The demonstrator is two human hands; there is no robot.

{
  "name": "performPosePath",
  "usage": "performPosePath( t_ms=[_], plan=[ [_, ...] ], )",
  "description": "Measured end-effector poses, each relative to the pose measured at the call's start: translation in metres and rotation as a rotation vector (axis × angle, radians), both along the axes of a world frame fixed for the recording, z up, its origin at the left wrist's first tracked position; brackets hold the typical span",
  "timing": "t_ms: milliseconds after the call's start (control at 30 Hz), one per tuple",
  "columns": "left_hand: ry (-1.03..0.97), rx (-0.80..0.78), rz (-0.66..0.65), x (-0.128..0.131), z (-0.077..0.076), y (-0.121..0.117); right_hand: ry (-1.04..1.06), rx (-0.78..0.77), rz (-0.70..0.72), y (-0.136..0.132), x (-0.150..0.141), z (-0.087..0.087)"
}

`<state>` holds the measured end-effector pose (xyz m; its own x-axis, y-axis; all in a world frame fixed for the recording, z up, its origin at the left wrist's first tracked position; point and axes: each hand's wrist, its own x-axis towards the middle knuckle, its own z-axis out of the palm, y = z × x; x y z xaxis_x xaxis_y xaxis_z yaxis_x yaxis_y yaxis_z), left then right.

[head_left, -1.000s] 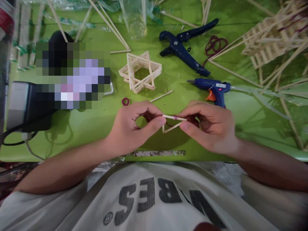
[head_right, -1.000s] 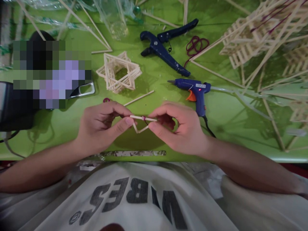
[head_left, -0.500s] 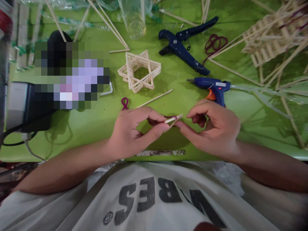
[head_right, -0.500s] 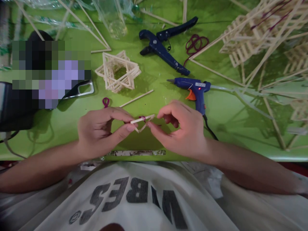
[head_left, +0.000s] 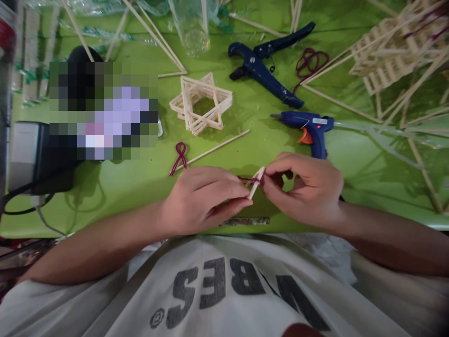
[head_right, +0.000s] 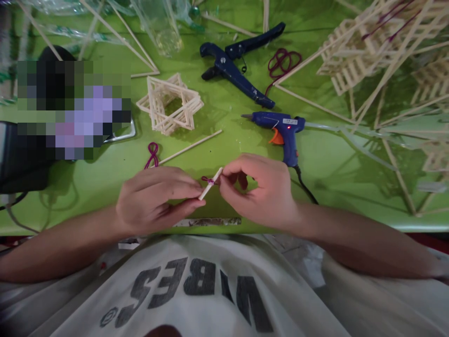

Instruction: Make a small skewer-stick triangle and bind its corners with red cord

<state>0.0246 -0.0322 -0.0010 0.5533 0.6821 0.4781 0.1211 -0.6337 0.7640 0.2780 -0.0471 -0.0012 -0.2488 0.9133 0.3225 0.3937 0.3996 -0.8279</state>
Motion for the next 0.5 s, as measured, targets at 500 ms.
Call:
performPosePath(
  t_ms=[500],
  plan=[
    [-0.261,-0.537,0.191,0.0,0.0,-0.001,-0.088,0.24,0.003,0.021,0.018,-0.01]
  ],
)
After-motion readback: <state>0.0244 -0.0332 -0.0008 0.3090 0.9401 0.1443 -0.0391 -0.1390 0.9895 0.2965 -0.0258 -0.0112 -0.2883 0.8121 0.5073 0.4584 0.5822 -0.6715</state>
